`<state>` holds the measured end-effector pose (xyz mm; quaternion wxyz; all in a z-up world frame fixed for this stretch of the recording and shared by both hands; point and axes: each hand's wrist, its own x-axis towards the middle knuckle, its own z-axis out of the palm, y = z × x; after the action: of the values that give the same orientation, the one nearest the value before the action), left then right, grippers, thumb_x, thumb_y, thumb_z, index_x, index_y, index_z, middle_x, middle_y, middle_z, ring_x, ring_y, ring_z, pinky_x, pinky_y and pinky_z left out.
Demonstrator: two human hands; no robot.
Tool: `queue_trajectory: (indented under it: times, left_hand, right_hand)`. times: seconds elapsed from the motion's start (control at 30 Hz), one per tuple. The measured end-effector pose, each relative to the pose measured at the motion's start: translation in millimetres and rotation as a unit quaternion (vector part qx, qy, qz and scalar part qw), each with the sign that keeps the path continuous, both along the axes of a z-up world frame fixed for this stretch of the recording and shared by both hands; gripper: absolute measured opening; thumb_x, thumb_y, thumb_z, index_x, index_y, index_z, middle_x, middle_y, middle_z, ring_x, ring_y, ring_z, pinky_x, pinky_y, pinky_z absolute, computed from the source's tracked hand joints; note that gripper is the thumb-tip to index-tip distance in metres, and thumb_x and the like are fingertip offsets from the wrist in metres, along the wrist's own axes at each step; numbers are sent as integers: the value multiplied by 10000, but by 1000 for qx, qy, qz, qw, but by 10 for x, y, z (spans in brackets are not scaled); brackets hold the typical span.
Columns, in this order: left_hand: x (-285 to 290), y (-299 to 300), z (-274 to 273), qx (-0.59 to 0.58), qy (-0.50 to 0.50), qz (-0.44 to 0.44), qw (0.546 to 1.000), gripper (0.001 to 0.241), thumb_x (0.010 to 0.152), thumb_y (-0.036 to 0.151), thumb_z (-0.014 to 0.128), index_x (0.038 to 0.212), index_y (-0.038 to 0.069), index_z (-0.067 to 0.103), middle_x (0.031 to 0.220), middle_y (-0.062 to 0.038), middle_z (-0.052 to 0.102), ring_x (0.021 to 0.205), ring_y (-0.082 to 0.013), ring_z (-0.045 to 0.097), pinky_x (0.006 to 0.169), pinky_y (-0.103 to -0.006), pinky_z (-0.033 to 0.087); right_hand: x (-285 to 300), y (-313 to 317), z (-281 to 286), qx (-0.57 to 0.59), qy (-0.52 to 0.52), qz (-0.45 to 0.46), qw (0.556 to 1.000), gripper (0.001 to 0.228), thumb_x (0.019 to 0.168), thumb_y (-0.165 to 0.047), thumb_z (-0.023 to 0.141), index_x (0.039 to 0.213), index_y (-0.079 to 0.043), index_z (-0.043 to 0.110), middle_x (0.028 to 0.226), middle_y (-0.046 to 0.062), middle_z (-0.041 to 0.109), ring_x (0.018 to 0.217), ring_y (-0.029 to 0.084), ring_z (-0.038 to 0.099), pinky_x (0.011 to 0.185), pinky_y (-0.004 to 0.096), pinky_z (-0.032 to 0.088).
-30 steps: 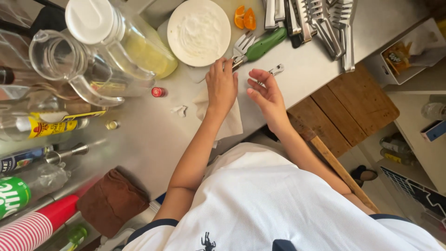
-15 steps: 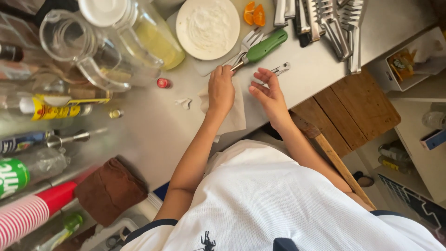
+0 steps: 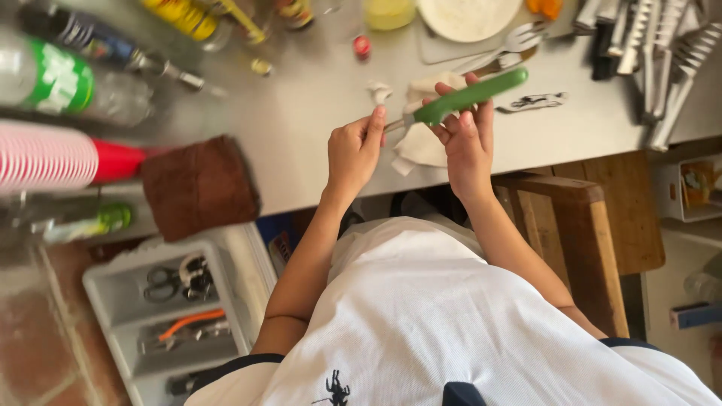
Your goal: The recorder wipes and cleans various bar and kitchen tools such as a jigger, peeler, pizza cutter, and corkscrew with a cloth.
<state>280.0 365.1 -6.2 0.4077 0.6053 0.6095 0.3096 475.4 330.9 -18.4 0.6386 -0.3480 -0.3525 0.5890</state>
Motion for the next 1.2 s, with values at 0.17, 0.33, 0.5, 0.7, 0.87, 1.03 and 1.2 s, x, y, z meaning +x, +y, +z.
queue_trajectory:
  times: [0.17,0.33,0.5,0.7,0.87,1.03,1.2]
  left_hand:
    - [-669,-473,-102,9,2,68,998,585,1044,485,534,663,74,700,471,-44,469,449,-158,418,482,-348,330]
    - [-1226,-1045,-41,15,-9,124,992,484,1047,457,576,825,61,743,543,-58,489,510,-196,418,510,-347,334]
    - [-1478,-1602,243,139,51,62,987,371,970,396,686,1091,45,710,928,-70,733,892,-256,699,940,-494,394]
    - [-1759,-2051,289,192,51,134,971,366,968,234,758,1255,50,626,1191,-89,705,1132,-311,668,1042,-490,470]
    - [-2042,-2461,332,172,38,193,965,371,915,89,755,1258,38,624,1167,-101,686,1112,-325,658,953,-437,533]
    - [-2248,-2932,239,191,115,281,934,451,803,-35,737,1235,51,644,1259,-114,625,1165,-357,595,998,-463,489]
    - [-2433,-3385,195,157,209,431,863,575,705,-156,679,1166,178,762,1302,-90,537,1134,-328,536,995,-426,467]
  right_hand:
    - [-485,-188,-207,-10,18,38,999,412,1114,-269,613,1435,-65,453,1337,179,642,1282,331,662,1058,456,585]
    - [-1027,-315,-21,-35,-15,111,993,290,1070,-183,670,1293,-33,560,1225,153,680,1222,299,697,948,432,633]
    - [-1470,-487,-40,48,-62,232,970,304,1019,-43,754,1277,13,602,1242,130,662,1234,281,695,1063,429,591]
    - [-2002,-805,214,75,-44,361,928,332,991,29,744,1292,4,608,1315,165,687,1259,249,674,1124,414,567]
    - [-2382,-1020,138,86,-58,418,902,350,978,42,761,1293,4,616,1321,144,673,1251,228,656,1120,384,549]
    - [-2732,-1263,226,160,-172,479,846,354,933,42,800,1240,-18,635,1373,131,655,1310,231,617,1154,378,517]
    - [-2989,-1454,249,134,-84,662,733,639,899,-136,830,1476,-54,569,1715,134,335,1584,266,364,1290,445,339]
